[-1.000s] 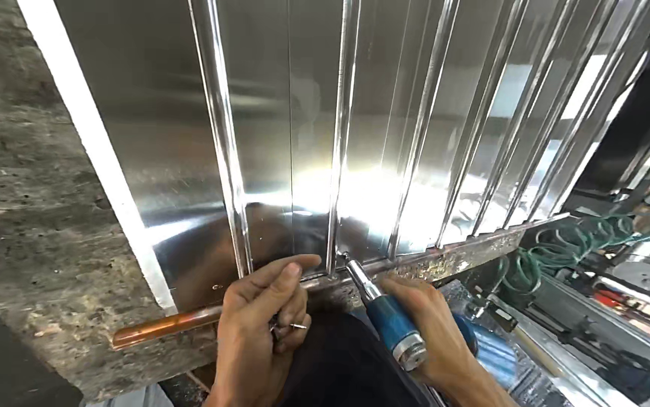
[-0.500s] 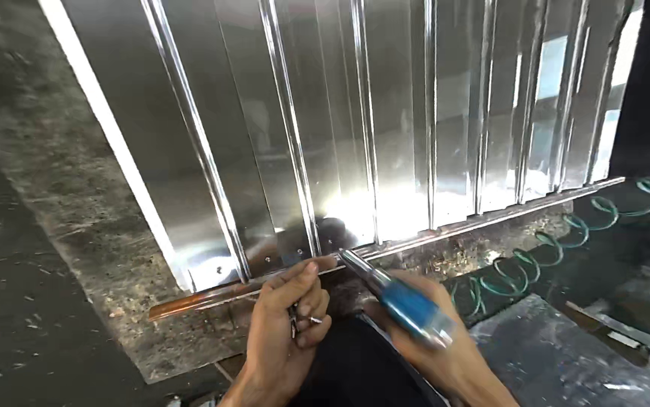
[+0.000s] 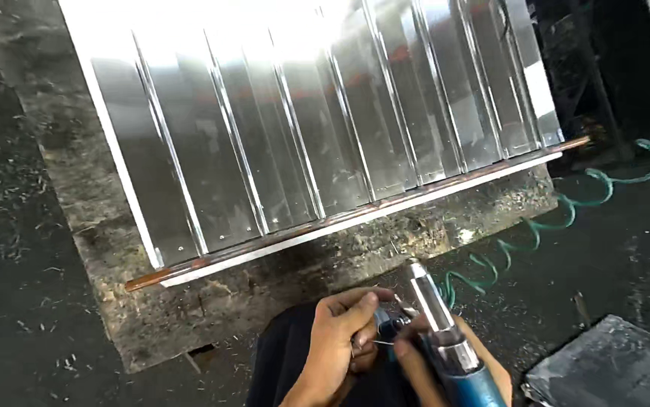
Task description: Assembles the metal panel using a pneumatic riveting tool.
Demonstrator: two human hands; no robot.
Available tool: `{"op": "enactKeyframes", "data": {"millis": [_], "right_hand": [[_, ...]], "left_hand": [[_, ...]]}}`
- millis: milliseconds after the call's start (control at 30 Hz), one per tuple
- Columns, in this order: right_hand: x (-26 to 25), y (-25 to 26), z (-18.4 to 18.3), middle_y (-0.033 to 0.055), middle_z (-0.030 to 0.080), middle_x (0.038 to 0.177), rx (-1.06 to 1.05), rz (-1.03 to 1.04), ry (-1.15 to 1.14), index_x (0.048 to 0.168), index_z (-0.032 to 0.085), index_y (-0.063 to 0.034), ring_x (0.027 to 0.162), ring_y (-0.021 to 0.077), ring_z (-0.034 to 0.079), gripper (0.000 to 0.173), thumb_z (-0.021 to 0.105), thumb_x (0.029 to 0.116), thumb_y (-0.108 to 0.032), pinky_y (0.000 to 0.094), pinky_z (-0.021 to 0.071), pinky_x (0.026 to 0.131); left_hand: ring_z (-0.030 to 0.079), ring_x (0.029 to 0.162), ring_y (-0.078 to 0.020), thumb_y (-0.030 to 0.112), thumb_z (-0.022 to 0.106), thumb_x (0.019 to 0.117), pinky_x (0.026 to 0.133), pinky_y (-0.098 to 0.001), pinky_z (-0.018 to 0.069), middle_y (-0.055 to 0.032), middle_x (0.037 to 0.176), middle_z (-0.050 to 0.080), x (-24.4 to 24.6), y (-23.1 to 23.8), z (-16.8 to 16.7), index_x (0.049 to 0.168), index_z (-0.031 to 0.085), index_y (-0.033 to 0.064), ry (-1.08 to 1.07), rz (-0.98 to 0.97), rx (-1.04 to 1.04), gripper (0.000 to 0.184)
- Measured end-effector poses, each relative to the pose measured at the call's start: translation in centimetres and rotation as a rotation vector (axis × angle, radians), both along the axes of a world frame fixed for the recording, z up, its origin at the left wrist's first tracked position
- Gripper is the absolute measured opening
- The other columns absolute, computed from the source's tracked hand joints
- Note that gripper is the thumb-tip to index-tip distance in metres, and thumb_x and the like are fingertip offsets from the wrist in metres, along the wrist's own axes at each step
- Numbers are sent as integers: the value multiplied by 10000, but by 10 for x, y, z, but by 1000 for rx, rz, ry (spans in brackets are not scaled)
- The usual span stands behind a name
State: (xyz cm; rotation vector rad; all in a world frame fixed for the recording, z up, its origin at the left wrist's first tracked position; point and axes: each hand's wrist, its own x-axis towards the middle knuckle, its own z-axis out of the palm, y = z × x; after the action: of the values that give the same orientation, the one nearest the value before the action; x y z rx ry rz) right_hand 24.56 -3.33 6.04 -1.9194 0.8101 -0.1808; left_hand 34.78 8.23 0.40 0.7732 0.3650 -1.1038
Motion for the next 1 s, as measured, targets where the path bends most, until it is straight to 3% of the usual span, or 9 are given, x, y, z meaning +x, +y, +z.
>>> {"op": "enactKeyframes", "data": {"millis": [33,100,167,300,367,433,567,667,1000], "right_hand": [[-16,-12,0,23,739,854,13,-28,-10,1104,649,4,706,111,709,308,785,858,-124,299,628,627],[-47,-37,0,33,743,860,-23,-62,-9,1097,654,14,719,123,719,301,789,868,-128,314,639,651],[-75,-59,3,43,747,866,-42,-37,4,1090,658,23,737,127,724,298,792,870,-127,324,643,674],[-111,-90,16,61,762,882,-119,115,-5,1052,718,5,766,75,721,258,802,859,-145,265,627,699],[-124,-104,22,77,764,877,-243,176,-26,1053,731,-11,779,63,717,270,786,876,-207,232,608,712],[-133,-113,14,74,744,811,-397,184,-100,1071,725,-29,712,72,698,326,740,937,-326,233,579,647],[-127,-130,9,79,788,885,-211,341,50,1170,754,-18,731,73,731,400,777,892,-305,272,612,661],[-120,-129,12,116,787,906,-144,465,121,1192,754,-33,747,165,748,379,767,892,-264,361,618,676],[-31,-114,15,89,771,849,-230,501,172,1201,762,-73,695,158,720,343,743,894,-225,334,591,614]], "left_hand": [[382,429,13,99,538,1027,395,-156,330,68,563,483,-10,-3,0,1101,747,-8,-187,-98,19,247],[562,598,19,110,593,996,565,-174,485,31,746,689,-32,-10,3,1035,778,23,-630,-327,52,208],[694,771,-45,131,620,997,732,-263,585,-42,869,761,-58,-22,12,988,785,14,-856,-495,54,203],[667,678,-104,146,636,991,631,-315,534,-79,749,719,-107,-57,16,841,755,9,-977,-566,18,236],[612,618,-52,119,635,983,586,-246,497,-52,698,687,-118,-69,14,819,743,-3,-860,-481,-36,231],[481,500,11,136,629,998,479,-167,410,23,593,572,-123,-73,15,824,731,14,-541,-282,-68,236],[431,423,12,230,623,1007,391,-156,369,91,532,469,-107,-68,24,979,766,47,118,146,-100,235],[432,413,-6,208,553,1032,384,-161,377,72,536,461,-81,-67,17,1007,740,22,211,234,-105,265],[415,382,4,178,508,1031,362,-156,365,66,497,450,-6,-82,16,973,739,9,316,194,-76,292]]}}
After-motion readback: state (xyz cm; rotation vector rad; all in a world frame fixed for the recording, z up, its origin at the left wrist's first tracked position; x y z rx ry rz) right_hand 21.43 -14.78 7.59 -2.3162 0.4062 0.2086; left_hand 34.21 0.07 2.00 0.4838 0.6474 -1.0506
